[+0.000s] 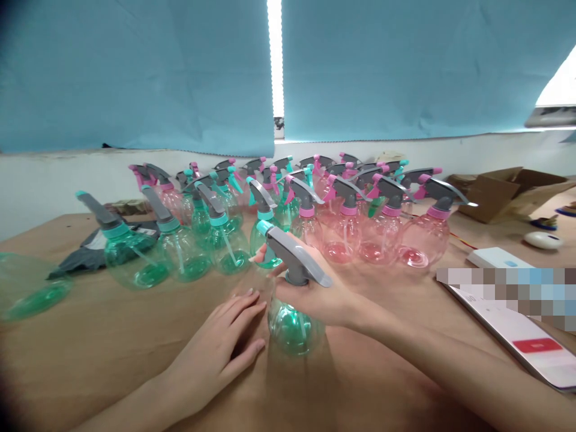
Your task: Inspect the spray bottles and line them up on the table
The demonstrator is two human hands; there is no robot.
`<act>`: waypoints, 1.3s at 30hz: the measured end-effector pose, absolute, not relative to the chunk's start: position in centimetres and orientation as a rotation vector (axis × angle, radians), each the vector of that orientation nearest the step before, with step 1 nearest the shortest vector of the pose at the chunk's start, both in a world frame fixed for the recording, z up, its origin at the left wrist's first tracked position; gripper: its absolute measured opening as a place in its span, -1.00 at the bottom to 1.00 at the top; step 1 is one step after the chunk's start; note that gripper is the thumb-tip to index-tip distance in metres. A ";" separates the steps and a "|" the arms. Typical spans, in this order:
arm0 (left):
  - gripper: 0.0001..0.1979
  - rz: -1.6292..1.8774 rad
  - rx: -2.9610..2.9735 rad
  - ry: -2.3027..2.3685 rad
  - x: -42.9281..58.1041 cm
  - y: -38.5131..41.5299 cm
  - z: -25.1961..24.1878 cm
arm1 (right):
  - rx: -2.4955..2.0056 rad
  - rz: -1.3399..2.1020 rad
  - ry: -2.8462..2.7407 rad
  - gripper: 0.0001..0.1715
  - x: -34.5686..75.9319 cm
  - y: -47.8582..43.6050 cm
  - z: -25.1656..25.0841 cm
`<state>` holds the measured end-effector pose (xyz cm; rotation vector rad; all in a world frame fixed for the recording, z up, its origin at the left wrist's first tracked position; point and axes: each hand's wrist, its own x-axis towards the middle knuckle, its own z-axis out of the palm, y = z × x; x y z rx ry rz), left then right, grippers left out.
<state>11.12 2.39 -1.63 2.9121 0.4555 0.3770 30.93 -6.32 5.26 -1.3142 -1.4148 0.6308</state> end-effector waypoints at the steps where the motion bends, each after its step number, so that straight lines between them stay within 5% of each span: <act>1: -0.57 0.386 2.909 0.453 11.1 2.4 -1.6 | -1.306 0.621 -1.418 -0.48 30.9 -6.3 5.3; 10: -0.58 0.418 2.909 0.434 11.0 2.4 -1.7 | -1.297 0.584 -1.390 -0.80 31.0 -6.3 5.1; 21: -0.56 0.351 2.925 0.457 11.1 2.4 -1.6 | -1.226 0.616 -1.408 -0.45 30.4 -6.1 5.5; 39: -0.57 0.350 2.942 0.443 11.1 2.4 -1.7 | -1.252 0.635 -1.452 -0.58 30.8 -6.0 4.9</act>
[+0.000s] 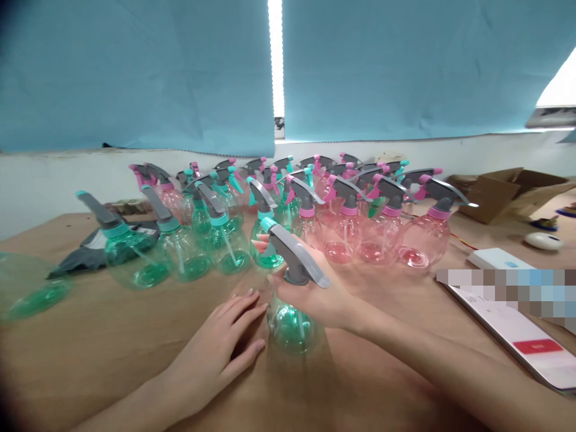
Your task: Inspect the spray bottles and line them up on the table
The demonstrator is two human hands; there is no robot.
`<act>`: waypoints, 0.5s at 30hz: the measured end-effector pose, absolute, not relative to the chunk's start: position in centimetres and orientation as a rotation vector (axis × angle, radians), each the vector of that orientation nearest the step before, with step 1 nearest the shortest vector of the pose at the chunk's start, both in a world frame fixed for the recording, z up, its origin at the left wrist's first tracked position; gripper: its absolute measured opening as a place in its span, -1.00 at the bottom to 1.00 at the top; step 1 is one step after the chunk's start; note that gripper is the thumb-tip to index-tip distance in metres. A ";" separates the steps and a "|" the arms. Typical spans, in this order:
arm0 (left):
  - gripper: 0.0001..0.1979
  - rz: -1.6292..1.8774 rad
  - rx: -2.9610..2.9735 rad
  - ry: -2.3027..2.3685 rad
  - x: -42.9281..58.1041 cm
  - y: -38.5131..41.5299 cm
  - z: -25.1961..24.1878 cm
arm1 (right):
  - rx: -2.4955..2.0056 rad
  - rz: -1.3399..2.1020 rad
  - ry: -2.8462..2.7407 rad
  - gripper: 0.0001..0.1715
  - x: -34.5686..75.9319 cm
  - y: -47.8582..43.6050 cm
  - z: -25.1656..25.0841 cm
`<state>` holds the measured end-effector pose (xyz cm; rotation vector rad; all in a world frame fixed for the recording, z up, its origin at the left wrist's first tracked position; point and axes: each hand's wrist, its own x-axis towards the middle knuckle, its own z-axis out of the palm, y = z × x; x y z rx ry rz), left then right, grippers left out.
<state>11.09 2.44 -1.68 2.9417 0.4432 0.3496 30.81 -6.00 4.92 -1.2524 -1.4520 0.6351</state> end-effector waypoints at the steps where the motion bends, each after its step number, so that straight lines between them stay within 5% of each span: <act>1: -0.57 0.353 2.943 0.443 11.1 2.4 -1.7 | -1.240 0.634 -1.453 -0.57 30.8 -6.0 4.9; 15: -0.57 0.361 2.969 0.440 11.1 2.4 -1.7 | -1.236 0.630 -1.427 -0.49 30.9 -6.0 4.6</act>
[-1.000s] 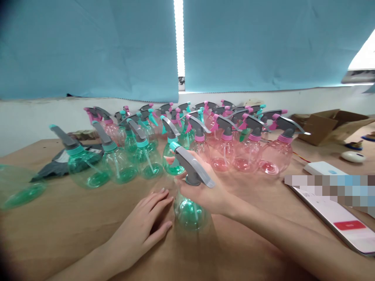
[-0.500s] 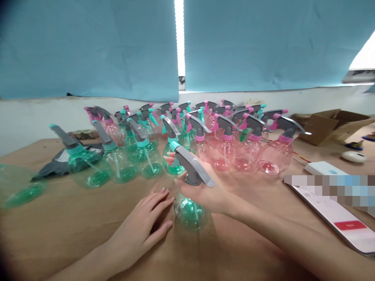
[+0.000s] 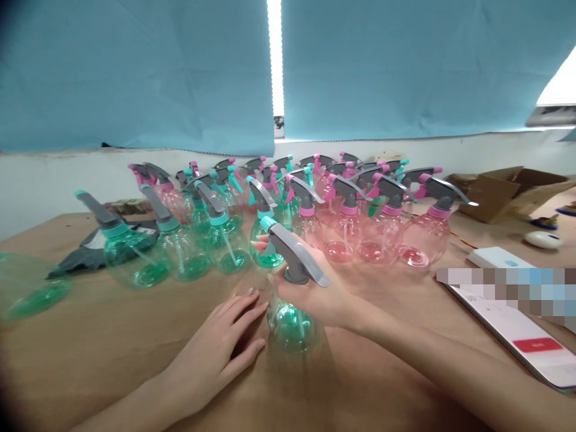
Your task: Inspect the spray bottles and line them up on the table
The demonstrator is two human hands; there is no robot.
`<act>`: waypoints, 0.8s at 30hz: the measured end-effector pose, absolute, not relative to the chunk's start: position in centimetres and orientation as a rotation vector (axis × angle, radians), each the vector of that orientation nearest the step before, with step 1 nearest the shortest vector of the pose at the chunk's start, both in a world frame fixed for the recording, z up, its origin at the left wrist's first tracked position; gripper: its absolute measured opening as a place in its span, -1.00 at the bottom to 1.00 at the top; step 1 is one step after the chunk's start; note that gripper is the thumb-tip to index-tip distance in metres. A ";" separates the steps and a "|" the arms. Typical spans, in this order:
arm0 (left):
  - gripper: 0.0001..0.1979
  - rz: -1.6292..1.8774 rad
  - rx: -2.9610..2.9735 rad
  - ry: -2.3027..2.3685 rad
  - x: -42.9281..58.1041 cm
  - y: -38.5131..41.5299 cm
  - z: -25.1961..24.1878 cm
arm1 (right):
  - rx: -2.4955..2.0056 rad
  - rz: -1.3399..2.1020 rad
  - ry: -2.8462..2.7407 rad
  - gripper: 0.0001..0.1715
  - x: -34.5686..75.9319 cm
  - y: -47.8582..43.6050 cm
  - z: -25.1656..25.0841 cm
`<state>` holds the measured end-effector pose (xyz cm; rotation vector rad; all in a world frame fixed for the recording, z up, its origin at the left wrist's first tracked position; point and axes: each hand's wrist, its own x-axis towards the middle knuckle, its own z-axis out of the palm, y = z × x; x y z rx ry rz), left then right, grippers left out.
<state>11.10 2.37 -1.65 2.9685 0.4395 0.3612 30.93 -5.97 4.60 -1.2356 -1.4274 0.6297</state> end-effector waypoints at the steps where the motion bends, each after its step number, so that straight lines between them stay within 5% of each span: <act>1: -0.57 0.361 2.971 0.438 11.1 2.4 -1.6 | -1.238 0.622 -1.426 -0.49 31.0 -6.0 4.5; 24: -0.57 0.368 2.961 0.445 11.1 2.3 -1.5 | -1.250 0.709 -1.370 -0.47 30.9 -6.1 4.6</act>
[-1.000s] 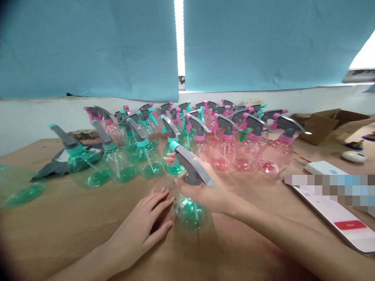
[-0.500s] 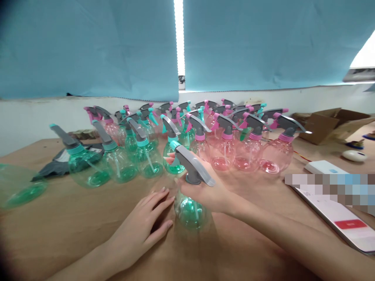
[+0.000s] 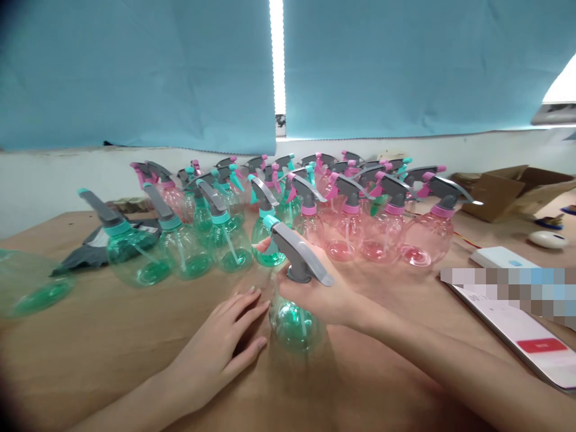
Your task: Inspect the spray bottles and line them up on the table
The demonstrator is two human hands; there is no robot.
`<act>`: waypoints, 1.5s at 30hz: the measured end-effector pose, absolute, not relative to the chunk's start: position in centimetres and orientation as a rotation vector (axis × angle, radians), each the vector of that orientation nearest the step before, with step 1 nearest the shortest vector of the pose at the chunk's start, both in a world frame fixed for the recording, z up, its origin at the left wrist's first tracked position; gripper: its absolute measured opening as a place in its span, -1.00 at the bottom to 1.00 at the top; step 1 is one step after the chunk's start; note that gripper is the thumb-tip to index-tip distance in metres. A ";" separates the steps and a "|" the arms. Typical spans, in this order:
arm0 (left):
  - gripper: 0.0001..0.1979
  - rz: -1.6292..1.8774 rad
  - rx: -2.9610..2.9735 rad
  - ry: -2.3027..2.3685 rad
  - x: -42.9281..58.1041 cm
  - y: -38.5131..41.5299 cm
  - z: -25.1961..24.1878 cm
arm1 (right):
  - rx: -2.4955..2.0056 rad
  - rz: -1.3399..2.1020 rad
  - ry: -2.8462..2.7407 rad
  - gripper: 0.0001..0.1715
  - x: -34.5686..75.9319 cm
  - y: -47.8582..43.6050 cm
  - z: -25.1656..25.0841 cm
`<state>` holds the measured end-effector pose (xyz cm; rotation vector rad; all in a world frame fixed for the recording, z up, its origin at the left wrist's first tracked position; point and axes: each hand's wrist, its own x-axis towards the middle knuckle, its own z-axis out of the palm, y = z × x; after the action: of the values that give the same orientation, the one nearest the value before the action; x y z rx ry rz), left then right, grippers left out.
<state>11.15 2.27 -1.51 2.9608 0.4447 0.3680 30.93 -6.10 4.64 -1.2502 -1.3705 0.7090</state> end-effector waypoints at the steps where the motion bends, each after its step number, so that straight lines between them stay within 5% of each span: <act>1: -0.57 0.368 2.959 0.445 11.1 2.2 -1.5 | -1.258 0.717 -1.380 -0.49 31.0 -6.1 4.6; 17: -0.56 0.342 2.962 0.436 11.2 2.3 -1.4 | -1.320 0.612 -1.455 -0.80 31.4 -6.4 5.3; 31: -0.56 0.392 2.948 0.433 11.2 2.3 -1.5 | -1.286 0.584 -1.371 -0.46 31.1 -6.3 4.2; 45: -0.58 0.405 2.946 0.434 11.2 2.2 -1.3 | -1.221 0.579 -1.386 -0.49 31.2 -6.0 3.9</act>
<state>11.17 2.24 -1.34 2.9459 0.4342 0.4049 31.22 -6.00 3.94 -1.2206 -1.3859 0.5791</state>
